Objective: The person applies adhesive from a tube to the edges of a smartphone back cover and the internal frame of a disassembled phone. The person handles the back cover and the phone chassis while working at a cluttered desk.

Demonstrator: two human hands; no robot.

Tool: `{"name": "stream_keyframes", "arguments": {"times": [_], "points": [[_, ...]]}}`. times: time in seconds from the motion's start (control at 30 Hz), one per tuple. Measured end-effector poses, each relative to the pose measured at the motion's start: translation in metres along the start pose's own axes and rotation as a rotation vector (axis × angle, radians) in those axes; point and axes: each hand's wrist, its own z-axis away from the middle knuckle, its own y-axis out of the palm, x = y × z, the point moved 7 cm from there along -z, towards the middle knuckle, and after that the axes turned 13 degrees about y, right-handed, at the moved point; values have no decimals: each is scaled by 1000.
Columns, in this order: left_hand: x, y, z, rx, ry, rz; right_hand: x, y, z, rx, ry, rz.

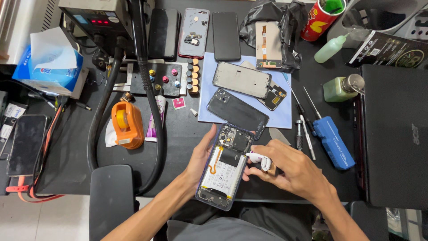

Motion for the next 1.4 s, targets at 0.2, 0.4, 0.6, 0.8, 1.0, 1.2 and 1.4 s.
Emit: {"name": "stream_keyframes", "arguments": {"times": [0.2, 0.4, 0.6, 0.8, 1.0, 1.2, 1.4], "points": [[4, -4, -1, -8, -26, 30, 1, 0, 2, 3, -14, 9], [3, -1, -1, 32, -14, 35, -5, -7, 8, -59, -50, -20], [-1, 2, 1, 12, -7, -87, -31, -19, 17, -153, 11, -194], [-1, -4, 0, -55, 13, -203, -53, -29, 21, -280, 170, -396], [0, -6, -2, -48, 15, -214, -68, -34, 6, -278, 264, -696], [-1, -7, -2, -79, 28, -236, -91, -27, 7, -308, 443, -960], [-2, -12, -2, -163, 23, -356, -119, -13, 10, -259, 794, -1169]]}}
